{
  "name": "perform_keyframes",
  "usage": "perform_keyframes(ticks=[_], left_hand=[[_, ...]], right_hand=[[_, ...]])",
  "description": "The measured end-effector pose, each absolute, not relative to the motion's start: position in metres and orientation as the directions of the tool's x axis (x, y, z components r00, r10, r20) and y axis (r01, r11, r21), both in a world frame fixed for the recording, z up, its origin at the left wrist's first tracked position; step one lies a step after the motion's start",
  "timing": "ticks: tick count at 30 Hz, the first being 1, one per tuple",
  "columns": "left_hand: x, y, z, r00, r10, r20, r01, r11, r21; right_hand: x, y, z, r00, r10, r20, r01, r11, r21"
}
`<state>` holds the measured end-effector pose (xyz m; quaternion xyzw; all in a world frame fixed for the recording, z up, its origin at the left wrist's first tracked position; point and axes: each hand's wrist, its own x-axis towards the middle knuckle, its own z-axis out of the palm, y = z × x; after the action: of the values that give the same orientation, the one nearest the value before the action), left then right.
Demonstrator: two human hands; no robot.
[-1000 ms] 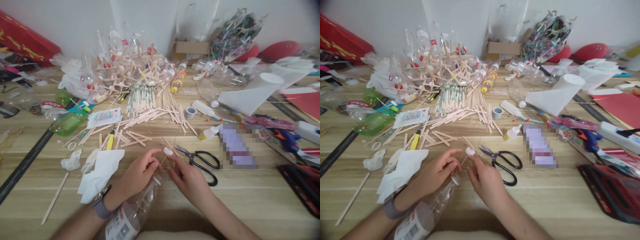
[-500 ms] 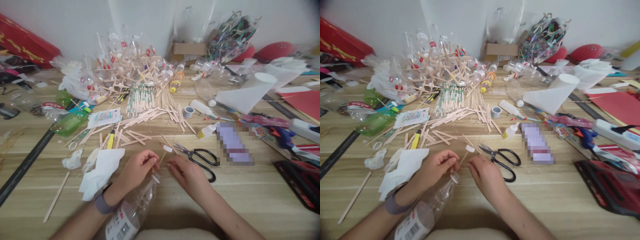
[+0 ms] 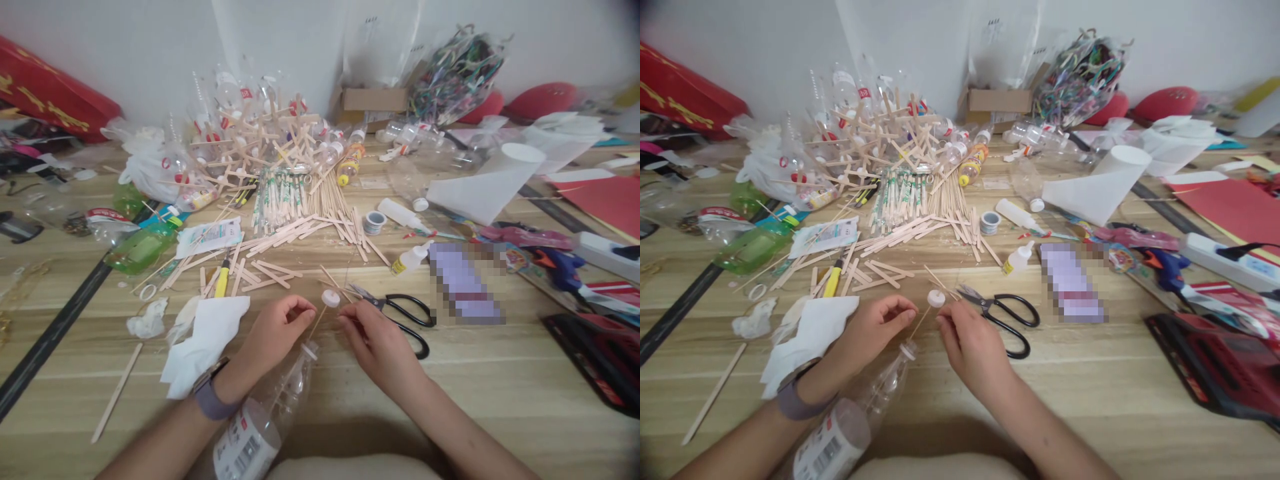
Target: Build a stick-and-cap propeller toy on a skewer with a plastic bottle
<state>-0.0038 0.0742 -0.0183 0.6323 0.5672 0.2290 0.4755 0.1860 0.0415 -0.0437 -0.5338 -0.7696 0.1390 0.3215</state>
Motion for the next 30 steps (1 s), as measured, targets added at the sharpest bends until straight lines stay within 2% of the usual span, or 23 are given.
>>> perform_keyframes(ticks=[5, 11, 19, 30], left_hand=[[0.000, 0.072, -0.011, 0.253, 0.927, -0.276, 0.592, 0.078, 0.803], [0.003, 0.073, -0.012, 0.288, 0.924, -0.251, 0.617, 0.022, 0.787], [0.001, 0.074, -0.018, 0.368, 0.913, -0.175, 0.667, -0.128, 0.734], [-0.001, 0.072, -0.019, 0.401, 0.904, -0.149, 0.666, -0.176, 0.725]], right_hand=[[0.185, 0.040, -0.041, -0.205, 0.900, 0.384, 0.703, 0.408, -0.583], [0.184, 0.042, -0.042, -0.209, 0.892, 0.402, 0.681, 0.427, -0.595], [0.181, 0.042, -0.046, -0.206, 0.900, 0.383, 0.646, 0.420, -0.638], [0.174, 0.039, -0.042, -0.156, 0.937, 0.312, 0.606, 0.340, -0.719]])
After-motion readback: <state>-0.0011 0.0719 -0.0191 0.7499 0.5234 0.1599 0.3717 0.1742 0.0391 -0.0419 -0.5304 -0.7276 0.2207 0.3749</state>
